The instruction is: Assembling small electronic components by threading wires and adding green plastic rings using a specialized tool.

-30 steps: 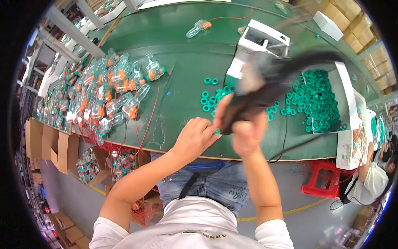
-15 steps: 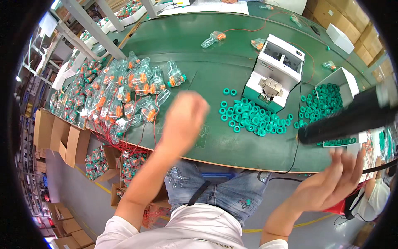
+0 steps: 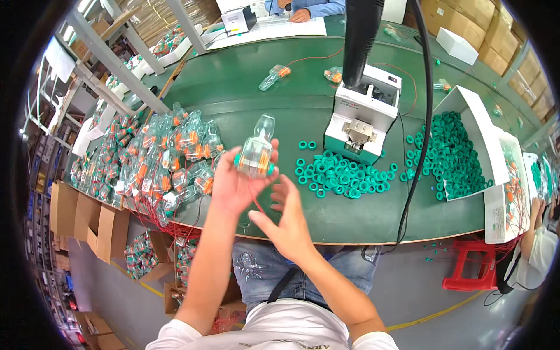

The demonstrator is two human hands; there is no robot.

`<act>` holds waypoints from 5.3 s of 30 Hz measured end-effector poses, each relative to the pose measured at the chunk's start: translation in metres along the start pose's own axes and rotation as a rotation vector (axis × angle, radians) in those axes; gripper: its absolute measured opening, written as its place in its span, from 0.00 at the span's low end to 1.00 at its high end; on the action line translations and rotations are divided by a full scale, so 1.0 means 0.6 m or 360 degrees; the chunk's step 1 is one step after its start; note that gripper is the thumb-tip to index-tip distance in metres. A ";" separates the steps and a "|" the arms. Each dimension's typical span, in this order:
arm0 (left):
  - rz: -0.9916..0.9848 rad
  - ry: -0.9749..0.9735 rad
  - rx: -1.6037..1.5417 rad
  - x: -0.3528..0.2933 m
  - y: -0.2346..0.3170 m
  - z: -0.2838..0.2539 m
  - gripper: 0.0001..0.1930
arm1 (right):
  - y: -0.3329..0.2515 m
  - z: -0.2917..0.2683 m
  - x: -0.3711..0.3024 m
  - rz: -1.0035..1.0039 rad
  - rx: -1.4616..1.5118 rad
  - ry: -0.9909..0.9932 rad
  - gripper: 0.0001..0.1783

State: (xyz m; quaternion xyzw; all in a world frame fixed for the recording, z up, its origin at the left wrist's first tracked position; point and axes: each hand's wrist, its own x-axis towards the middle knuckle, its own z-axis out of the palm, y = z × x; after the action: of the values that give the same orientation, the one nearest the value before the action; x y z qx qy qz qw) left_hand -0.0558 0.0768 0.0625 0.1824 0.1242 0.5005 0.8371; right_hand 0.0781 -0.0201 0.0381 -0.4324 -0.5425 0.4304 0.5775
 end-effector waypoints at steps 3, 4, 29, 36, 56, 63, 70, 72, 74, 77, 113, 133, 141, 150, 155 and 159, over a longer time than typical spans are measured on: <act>0.0043 -0.0074 -0.0377 -0.057 -0.029 0.002 0.33 | 0.019 0.024 -0.023 -0.0024 -0.0104 -0.0127 0.35; 0.0037 -0.0050 -0.0421 -0.073 -0.027 0.010 0.32 | 0.000 0.015 -0.031 0.0293 -0.0074 -0.0306 0.31; 0.0415 -0.0196 0.2541 -0.209 0.010 0.031 0.22 | -0.122 -0.072 -0.070 -0.0340 -0.0626 -0.1247 0.04; 0.0120 -0.0516 0.1763 -0.210 0.010 0.048 0.15 | -0.064 -0.075 -0.089 -0.0379 -0.0821 -0.0996 0.09; -0.0162 -0.0952 0.1944 -0.224 0.032 0.046 0.16 | -0.092 -0.095 -0.064 -0.0286 -0.0594 -0.1059 0.09; -0.0460 -0.1153 0.1947 -0.217 0.027 0.049 0.13 | -0.086 -0.093 -0.040 -0.0326 -0.0681 -0.1105 0.10; -0.0153 -0.0788 0.2105 -0.226 0.028 0.043 0.13 | -0.125 -0.094 -0.040 -0.0405 -0.0634 -0.1431 0.05; 0.0027 -0.0878 0.1830 -0.219 0.033 0.057 0.15 | -0.085 -0.097 -0.015 -0.0207 -0.0738 -0.1321 0.04; 0.0419 -0.0416 0.2053 -0.210 0.027 0.036 0.18 | -0.108 -0.085 -0.056 -0.0200 -0.0854 -0.1404 0.09; 0.0234 -0.0491 0.2369 -0.220 -0.006 0.036 0.21 | -0.160 -0.085 -0.038 -0.0365 -0.1048 -0.1465 0.15; 0.0127 0.0436 0.1879 -0.316 -0.129 -0.006 0.31 | -0.120 -0.074 -0.115 -0.0410 -0.1221 -0.1092 0.16; -0.0926 0.2560 0.0398 -0.742 -0.361 -0.745 0.23 | 0.048 -0.001 -0.183 0.0860 -0.0778 -0.1281 0.11; 0.0286 0.2356 0.2399 -0.625 -0.222 -0.716 0.28 | 0.084 -0.013 -0.181 0.0872 -0.0885 -0.1299 0.12; -0.0342 0.2381 0.0837 -0.522 -0.053 -0.827 0.20 | 0.074 0.009 -0.170 0.0730 -0.0920 -0.1437 0.11; -0.0527 0.2267 0.1016 -0.470 -0.025 -0.898 0.19 | 0.086 -0.060 -0.206 0.1015 -0.1070 -0.1183 0.11; -0.0490 0.2196 0.1270 -0.492 -0.058 -0.911 0.18 | 0.103 -0.097 -0.233 0.1334 -0.1056 -0.1053 0.12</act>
State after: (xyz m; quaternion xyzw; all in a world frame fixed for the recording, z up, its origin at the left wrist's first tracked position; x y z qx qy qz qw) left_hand -0.3797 -0.1004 -0.4384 0.0983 0.8053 0.2974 0.5034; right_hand 0.1290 -0.1412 -0.0591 -0.6085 -0.5815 0.5400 -0.0036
